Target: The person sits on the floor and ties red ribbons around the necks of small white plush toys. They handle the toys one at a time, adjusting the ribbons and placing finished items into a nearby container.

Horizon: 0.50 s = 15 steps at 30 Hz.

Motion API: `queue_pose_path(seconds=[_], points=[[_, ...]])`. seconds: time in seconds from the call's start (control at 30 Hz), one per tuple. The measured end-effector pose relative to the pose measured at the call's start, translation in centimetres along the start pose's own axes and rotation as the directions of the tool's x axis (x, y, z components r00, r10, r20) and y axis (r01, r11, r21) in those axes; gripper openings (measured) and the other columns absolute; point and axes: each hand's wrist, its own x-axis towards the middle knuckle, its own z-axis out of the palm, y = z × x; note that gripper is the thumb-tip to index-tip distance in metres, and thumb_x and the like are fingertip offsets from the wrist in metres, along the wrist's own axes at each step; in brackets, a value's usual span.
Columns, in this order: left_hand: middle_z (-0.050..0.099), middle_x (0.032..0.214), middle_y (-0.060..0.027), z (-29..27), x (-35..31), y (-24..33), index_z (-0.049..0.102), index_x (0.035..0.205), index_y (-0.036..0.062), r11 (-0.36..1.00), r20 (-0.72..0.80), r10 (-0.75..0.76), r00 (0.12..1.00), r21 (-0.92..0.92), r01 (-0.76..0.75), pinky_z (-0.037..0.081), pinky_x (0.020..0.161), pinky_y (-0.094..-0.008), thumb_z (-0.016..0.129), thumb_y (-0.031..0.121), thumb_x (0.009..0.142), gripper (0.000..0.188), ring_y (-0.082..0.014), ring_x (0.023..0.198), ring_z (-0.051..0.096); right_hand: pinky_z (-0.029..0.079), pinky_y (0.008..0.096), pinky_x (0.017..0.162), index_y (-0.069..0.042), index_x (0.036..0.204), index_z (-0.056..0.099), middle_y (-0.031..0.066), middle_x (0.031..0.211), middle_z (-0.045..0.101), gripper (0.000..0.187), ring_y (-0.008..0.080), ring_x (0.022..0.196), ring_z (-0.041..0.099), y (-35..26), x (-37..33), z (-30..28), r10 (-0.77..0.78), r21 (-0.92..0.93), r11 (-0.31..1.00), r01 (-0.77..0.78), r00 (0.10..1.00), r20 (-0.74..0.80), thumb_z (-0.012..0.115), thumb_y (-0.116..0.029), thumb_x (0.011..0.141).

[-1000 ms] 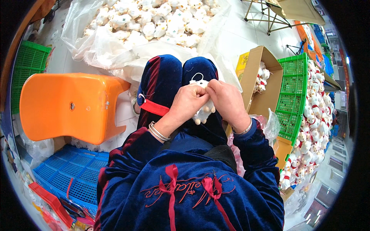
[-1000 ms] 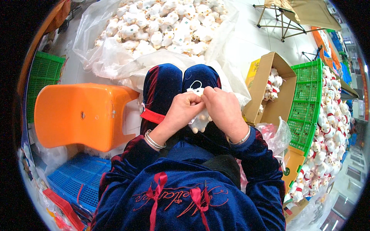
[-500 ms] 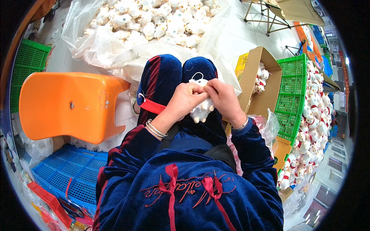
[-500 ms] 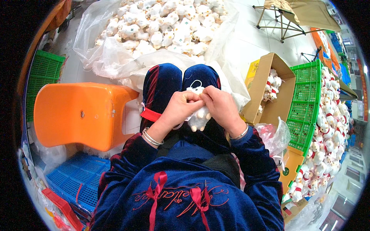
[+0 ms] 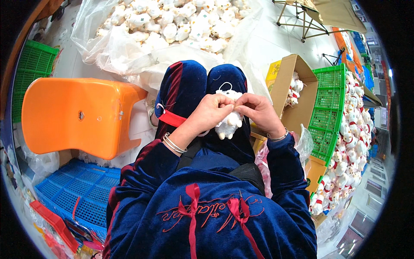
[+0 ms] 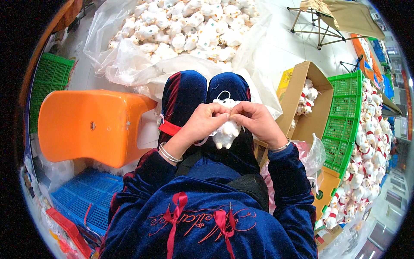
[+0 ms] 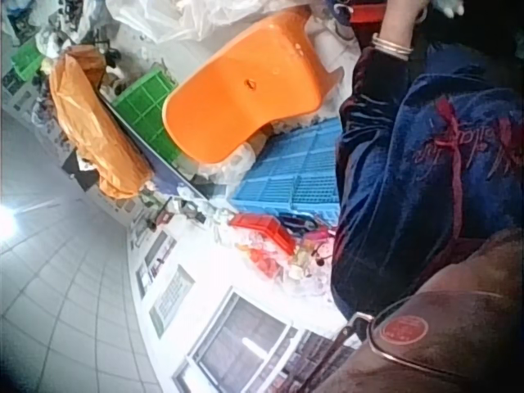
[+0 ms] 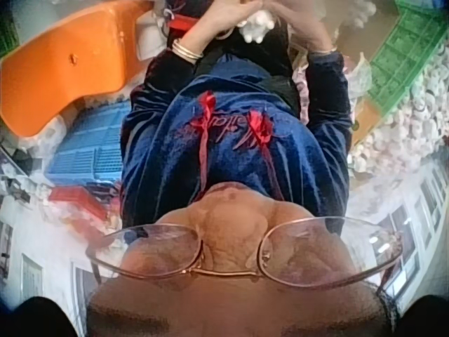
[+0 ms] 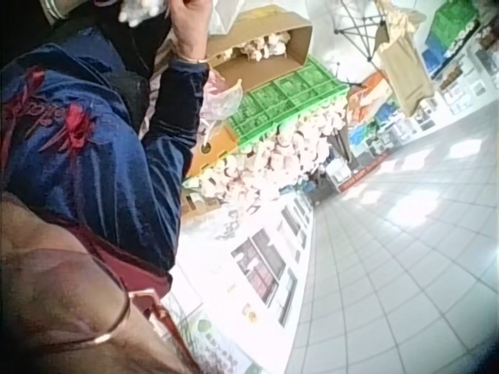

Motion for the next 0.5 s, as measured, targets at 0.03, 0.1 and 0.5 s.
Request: queue_pose_path(seconds=[0.03,0.1,0.5], points=[[0.066,0.077,0.0033,0.0,0.0,0.0,0.076,0.098,-0.0007,1.0,0.003,-0.002,1.0,0.009,0.002,0.046,0.062,-0.0217,0.072,0.018,0.093,0.02,-0.0026,0.068,0.054,0.049,0.0216,0.07,0.001,0.097,0.07,-0.0014,0.085,0.066,0.008,0.0052,0.078,0.058,-0.2,0.0,-0.2,-0.001,-0.055,0.998,0.002,1.0,0.015,0.068,-0.007,0.096],[0.066,0.076,0.0033,-0.1,0.0,0.2,0.075,0.098,-0.0008,1.0,0.008,-0.003,1.0,0.03,0.003,0.045,0.061,-0.0216,0.071,0.019,0.094,0.02,-0.0025,0.068,0.054,0.05,0.0221,0.071,0.001,0.098,0.07,-0.0009,0.085,0.067,0.009,0.0054,0.078,0.059,-0.6,0.2,-0.7,-0.004,-0.165,0.986,0.011,0.999,0.046,0.067,-0.007,0.096],[0.065,0.076,0.0036,-0.1,0.0,-0.1,0.075,0.098,-0.0006,0.999,0.009,-0.009,1.0,0.031,0.008,0.045,0.061,-0.0211,0.071,0.017,0.094,0.019,-0.0023,0.067,0.055,0.053,0.0235,0.072,0.0,0.096,0.07,0.0002,0.083,0.068,0.008,0.0064,0.079,0.062,-2.4,1.0,-1.1,0.12,-0.223,0.971,-0.089,0.984,0.131,0.07,-0.006,0.092]])
